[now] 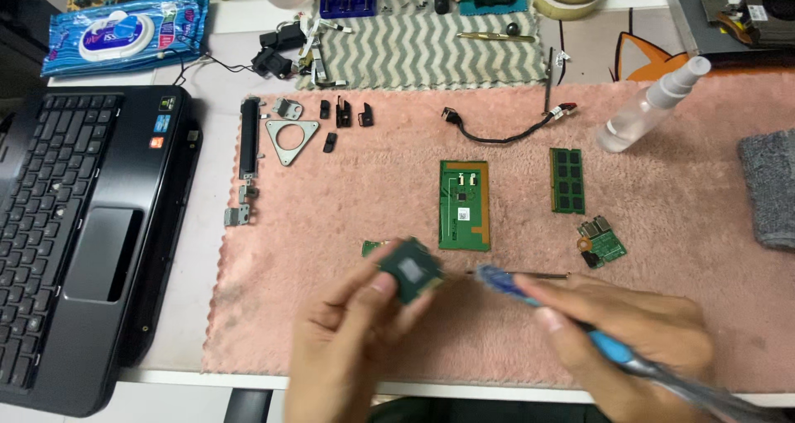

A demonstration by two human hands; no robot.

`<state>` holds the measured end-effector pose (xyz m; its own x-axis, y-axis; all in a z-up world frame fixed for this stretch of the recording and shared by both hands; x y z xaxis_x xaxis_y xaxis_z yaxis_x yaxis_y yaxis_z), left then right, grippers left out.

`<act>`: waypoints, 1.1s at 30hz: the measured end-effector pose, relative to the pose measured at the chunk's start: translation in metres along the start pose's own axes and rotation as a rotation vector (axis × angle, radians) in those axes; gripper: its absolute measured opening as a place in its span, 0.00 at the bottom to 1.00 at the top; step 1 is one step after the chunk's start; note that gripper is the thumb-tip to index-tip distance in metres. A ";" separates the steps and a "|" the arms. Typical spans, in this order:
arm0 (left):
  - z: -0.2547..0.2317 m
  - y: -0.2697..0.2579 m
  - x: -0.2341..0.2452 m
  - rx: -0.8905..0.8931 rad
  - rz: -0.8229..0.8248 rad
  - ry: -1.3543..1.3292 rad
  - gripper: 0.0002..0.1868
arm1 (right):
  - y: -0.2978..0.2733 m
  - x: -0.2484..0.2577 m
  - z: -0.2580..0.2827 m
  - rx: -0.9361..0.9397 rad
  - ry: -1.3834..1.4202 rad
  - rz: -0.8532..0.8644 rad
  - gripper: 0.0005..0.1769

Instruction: The person uses a toothbrush to scrub various disassembled electronic components on a pink towel. They handle a small circuit board, a CPU, a RAM stick, and a larger green circuit board, brushing each one before placing it back on the towel.

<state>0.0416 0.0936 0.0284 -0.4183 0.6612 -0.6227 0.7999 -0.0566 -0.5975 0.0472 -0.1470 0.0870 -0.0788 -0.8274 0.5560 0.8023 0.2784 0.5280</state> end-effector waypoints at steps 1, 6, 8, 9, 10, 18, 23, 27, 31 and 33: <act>-0.013 -0.003 -0.002 -0.083 -0.103 0.095 0.27 | -0.004 0.005 -0.006 -0.104 -0.036 -0.008 0.15; -0.065 -0.007 -0.013 -0.581 -0.412 0.726 0.20 | -0.031 0.019 -0.032 -0.372 -0.067 -0.100 0.20; -0.070 -0.005 -0.024 -0.930 -0.365 1.143 0.18 | -0.041 0.023 -0.044 -0.376 -0.122 -0.099 0.18; -0.071 0.000 -0.021 -0.932 -0.369 1.144 0.18 | -0.042 0.024 -0.046 -0.374 -0.118 -0.098 0.18; -0.068 0.007 -0.021 -0.926 -0.283 1.314 0.22 | -0.045 0.025 -0.049 -0.407 -0.120 -0.099 0.19; -0.053 0.020 -0.040 -0.709 -0.092 1.748 0.24 | -0.051 0.039 -0.061 -0.477 -0.145 -0.044 0.22; -0.054 0.024 -0.034 -0.720 -0.030 1.781 0.24 | -0.052 0.048 -0.065 -0.566 -0.199 0.001 0.24; -0.059 0.022 -0.040 -0.678 0.002 1.763 0.24 | -0.044 0.057 -0.057 -0.690 -0.338 0.089 0.24; -0.071 0.020 -0.042 -0.724 -0.010 1.810 0.28 | -0.045 0.056 -0.054 -0.557 -0.243 -0.010 0.22; -0.078 0.023 -0.041 -0.734 -0.063 1.815 0.34 | -0.047 0.054 -0.053 -0.486 -0.187 -0.049 0.21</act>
Point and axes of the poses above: each hand's wrist, its own y-axis towards the middle knuckle, its own x-axis out of the back of the hand, z = x × y, the point moved 3 cm from there along y, towards the middle knuckle, and after that the axes turned 14 degrees about x, right-handed, at the moved point
